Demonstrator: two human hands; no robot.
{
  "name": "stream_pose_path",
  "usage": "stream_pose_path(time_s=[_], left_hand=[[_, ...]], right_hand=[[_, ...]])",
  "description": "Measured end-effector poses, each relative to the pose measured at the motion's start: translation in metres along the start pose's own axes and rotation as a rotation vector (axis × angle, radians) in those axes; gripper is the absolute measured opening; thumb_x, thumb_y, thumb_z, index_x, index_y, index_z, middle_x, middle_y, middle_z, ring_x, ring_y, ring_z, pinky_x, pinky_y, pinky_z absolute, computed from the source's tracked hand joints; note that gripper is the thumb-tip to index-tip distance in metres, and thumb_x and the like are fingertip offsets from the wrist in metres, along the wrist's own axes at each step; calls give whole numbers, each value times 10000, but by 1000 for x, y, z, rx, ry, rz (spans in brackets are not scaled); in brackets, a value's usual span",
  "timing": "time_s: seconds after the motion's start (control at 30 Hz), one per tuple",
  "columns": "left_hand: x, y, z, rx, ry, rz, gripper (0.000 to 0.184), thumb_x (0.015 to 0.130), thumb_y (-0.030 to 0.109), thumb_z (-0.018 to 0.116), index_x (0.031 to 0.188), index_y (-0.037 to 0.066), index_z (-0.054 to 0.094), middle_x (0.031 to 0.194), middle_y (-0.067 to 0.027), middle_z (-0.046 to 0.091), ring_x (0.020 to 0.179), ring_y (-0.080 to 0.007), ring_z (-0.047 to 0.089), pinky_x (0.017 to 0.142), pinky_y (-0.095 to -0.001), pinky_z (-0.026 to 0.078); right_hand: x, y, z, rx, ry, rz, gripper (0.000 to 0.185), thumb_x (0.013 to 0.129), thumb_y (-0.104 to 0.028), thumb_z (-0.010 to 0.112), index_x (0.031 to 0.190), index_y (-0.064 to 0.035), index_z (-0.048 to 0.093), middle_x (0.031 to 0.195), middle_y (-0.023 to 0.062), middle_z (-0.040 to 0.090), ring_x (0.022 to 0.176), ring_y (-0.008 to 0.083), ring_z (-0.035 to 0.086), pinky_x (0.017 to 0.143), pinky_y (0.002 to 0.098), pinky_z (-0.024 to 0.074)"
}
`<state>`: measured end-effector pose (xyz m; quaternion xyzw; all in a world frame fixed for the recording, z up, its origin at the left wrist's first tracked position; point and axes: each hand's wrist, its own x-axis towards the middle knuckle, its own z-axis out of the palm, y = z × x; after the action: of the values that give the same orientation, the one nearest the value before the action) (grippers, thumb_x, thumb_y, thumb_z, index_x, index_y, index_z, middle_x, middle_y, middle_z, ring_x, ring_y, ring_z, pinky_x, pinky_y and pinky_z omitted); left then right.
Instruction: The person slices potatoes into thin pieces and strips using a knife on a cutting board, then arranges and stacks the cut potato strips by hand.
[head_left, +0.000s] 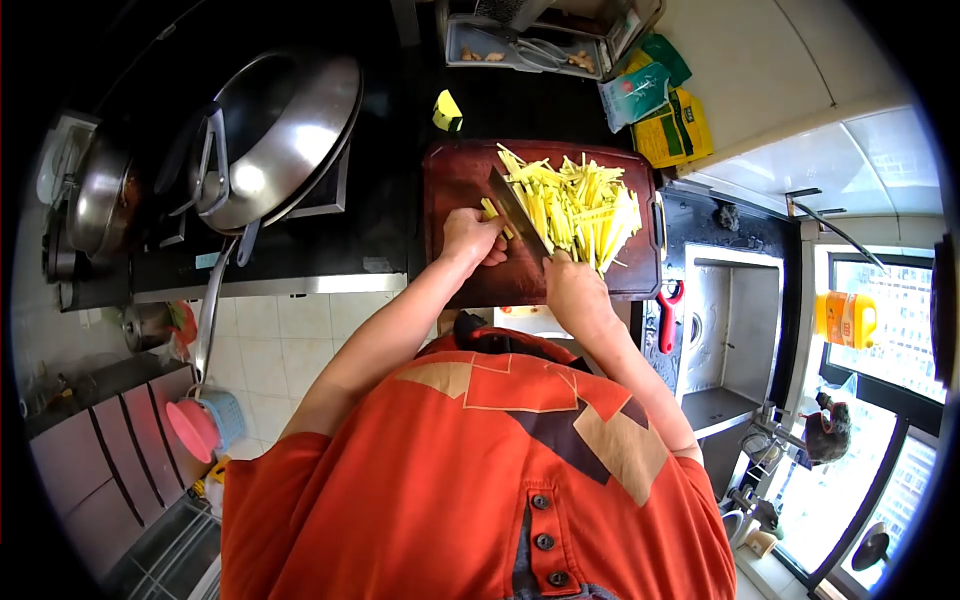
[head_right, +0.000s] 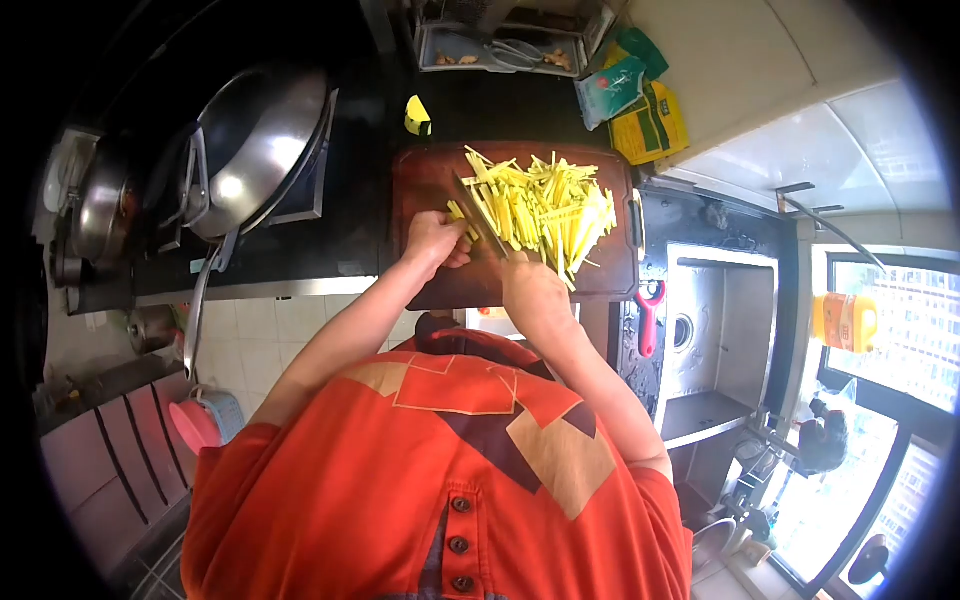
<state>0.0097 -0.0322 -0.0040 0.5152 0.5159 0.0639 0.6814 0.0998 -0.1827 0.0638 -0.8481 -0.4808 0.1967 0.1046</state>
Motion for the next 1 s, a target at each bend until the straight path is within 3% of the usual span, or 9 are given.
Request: stream_pose_path(time_s=[0.3, 0.6, 0.7, 0.8, 0.83, 0.93, 0.97, 1.0], left_hand=[[5, -3, -2, 8, -49, -6, 246, 897, 207, 582, 819, -25, 608, 651, -105, 622, 480, -183, 619, 402, -274, 501], [1, 0, -5, 20, -85, -2, 241, 912, 187, 555, 809, -28, 588, 689, -115, 629, 522, -191, 635, 440, -284, 524], [3, -9, -9, -34, -117, 46, 237, 913, 185, 553, 807, -24, 586, 705, -121, 633, 546, -195, 642, 466, -292, 537], [-1, -17, -12, -97, -92, 65, 247, 914, 197, 558, 801, -21, 586, 700, -121, 632, 557, -194, 646, 481, -296, 543], [-1, -17, -10, -94, -99, 65, 247, 914, 197, 558, 801, -21, 586, 700, -121, 632, 557, -194, 646, 481, -296, 543], [-2, -11, -7, -64, -76, 69, 264, 913, 204, 565, 777, -21, 586, 687, -123, 630, 547, -195, 645, 466, -292, 539], [-2, -8, -5, -27, -58, 58, 271, 912, 205, 568, 765, -22, 586, 674, -124, 627, 533, -196, 642, 451, -290, 533], [-3, -5, -5, 10, -39, 46, 279, 910, 207, 572, 752, -23, 586, 662, -124, 624, 519, -197, 638, 436, -289, 528]], right_hand=[[0, 24, -2, 115, -96, -54, 257, 937, -186, 490, 830, 41, 542, 670, 296, 589, 686, 475, 598, 625, 531, 481], [18, 23, 17, 114, 36, -135, 296, 942, -201, 484, 787, 42, 552, 631, 277, 594, 634, 451, 617, 600, 510, 505], [13, 23, 11, 124, 48, 13, 295, 942, -206, 482, 792, 39, 550, 633, 282, 592, 639, 461, 609, 614, 525, 496], [-1, 19, -3, 216, 105, 12, 283, 940, -194, 494, 789, 42, 534, 673, 312, 568, 681, 495, 570, 613, 545, 449], [-5, 17, -7, 119, 78, -7, 288, 945, -214, 474, 796, 22, 544, 627, 276, 592, 634, 456, 611, 609, 514, 500], [-10, 20, 2, 115, 59, -39, 284, 945, -217, 474, 792, 13, 539, 618, 266, 591, 629, 448, 615, 603, 505, 505], [-12, 19, 3, 162, 20, 34, 254, 936, -211, 491, 832, 17, 532, 677, 306, 570, 692, 491, 568, 641, 556, 446], [-13, 18, 3, 162, 21, 32, 254, 936, -211, 491, 832, 17, 532, 677, 306, 570, 692, 491, 568, 641, 556, 446]])
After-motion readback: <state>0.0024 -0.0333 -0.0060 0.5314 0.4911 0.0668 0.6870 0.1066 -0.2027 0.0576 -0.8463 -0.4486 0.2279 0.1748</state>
